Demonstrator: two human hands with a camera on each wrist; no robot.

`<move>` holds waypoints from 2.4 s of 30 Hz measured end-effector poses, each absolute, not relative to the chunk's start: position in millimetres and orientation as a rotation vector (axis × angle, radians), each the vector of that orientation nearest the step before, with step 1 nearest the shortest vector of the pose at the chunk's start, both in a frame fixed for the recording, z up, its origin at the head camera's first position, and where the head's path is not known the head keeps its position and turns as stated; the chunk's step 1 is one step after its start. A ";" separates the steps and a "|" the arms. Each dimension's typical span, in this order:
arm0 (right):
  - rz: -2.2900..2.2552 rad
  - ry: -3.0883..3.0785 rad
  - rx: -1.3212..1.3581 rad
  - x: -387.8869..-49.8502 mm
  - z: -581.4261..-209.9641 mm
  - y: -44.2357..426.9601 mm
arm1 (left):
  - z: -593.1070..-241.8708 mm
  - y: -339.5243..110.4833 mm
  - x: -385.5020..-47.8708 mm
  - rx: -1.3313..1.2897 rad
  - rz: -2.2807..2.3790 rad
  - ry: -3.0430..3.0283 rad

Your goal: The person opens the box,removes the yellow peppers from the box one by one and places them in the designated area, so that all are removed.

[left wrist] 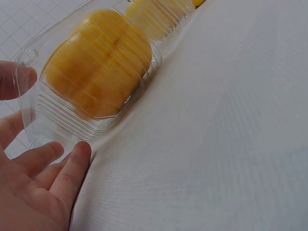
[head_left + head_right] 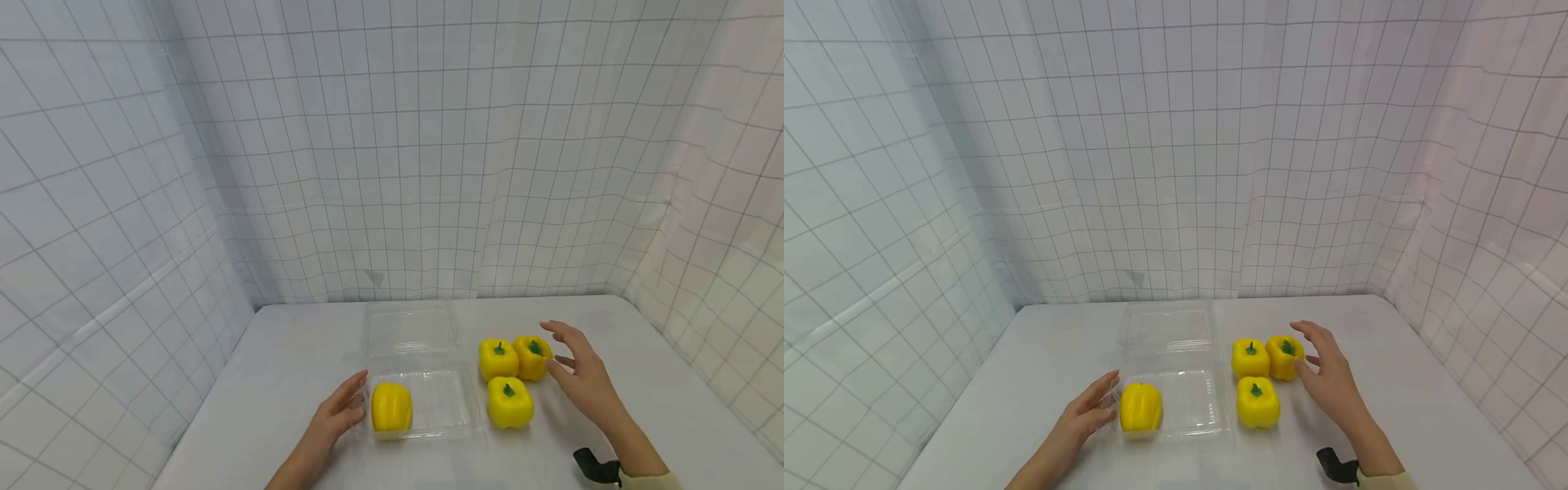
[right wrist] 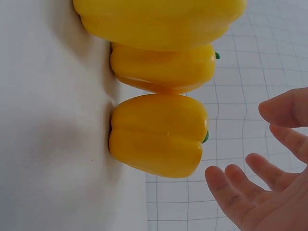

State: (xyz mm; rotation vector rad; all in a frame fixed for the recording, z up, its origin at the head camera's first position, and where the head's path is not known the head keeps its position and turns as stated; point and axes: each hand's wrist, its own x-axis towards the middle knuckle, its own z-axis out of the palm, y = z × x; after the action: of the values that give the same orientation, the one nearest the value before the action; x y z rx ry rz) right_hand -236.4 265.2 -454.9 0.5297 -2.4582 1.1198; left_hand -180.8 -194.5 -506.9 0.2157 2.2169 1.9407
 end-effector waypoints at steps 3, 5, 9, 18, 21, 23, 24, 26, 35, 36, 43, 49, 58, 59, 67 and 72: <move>1.117 -2.450 0.531 -235.2 -453.7 262.3 | -506.9 -194.6 -180.6 0.212 1.949 2.213; 1.116 -2.450 0.530 -234.5 -452.6 260.4 | -508.5 -195.1 -181.0 0.217 1.950 2.209; 1.121 -2.452 0.529 -232.5 -449.0 256.5 | -511.8 -196.0 -181.7 0.227 1.941 2.209; 1.091 -2.427 0.571 -229.8 -439.3 250.8 | -513.7 -195.9 -182.7 0.224 1.938 2.217; 1.086 -2.417 0.588 -230.1 -435.3 249.1 | -512.6 -195.7 -184.9 0.226 1.948 2.221; 1.076 -2.415 0.593 -230.2 -433.1 247.7 | -511.9 -195.4 -186.3 0.225 1.955 2.224; 1.072 -2.414 0.595 -230.1 -431.8 246.9 | -511.7 -195.3 -186.8 0.222 1.957 2.225; 1.069 -2.413 0.601 -229.6 -429.1 245.1 | -511.1 -194.9 -187.4 0.218 1.962 2.229; 1.093 -2.390 0.655 -226.5 -417.2 232.9 | -511.2 -192.0 -184.8 0.208 1.975 2.236; 1.096 -2.387 0.664 -226.4 -416.0 230.8 | -511.2 -191.9 -184.3 0.210 1.974 2.235; 1.136 -2.376 0.716 -227.6 -409.1 215.5 | -512.4 -192.7 -181.0 0.193 1.985 2.230; 1.161 -2.383 0.742 -227.7 -406.6 206.2 | -511.3 -192.6 -179.0 0.184 1.989 2.219; 1.205 -2.410 0.778 -227.7 -405.9 188.3 | -510.3 -192.4 -179.3 0.172 1.986 2.228; 1.207 -2.412 0.785 -227.8 -405.9 186.1 | -510.4 -192.7 -179.7 0.174 1.985 2.229; 1.260 -2.409 0.852 -228.1 -409.9 169.6 | -511.6 -194.2 -179.9 0.203 1.997 2.193; 1.278 -2.414 0.858 -225.6 -413.5 157.8 | -512.6 -194.5 -178.2 0.200 1.990 2.204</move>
State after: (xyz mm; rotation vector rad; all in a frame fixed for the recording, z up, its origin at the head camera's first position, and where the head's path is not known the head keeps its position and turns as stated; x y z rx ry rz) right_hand -225.6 157.8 -413.5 0.8583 -2.4143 1.2779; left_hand -178.2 -194.5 -512.6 0.2002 2.2040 1.9896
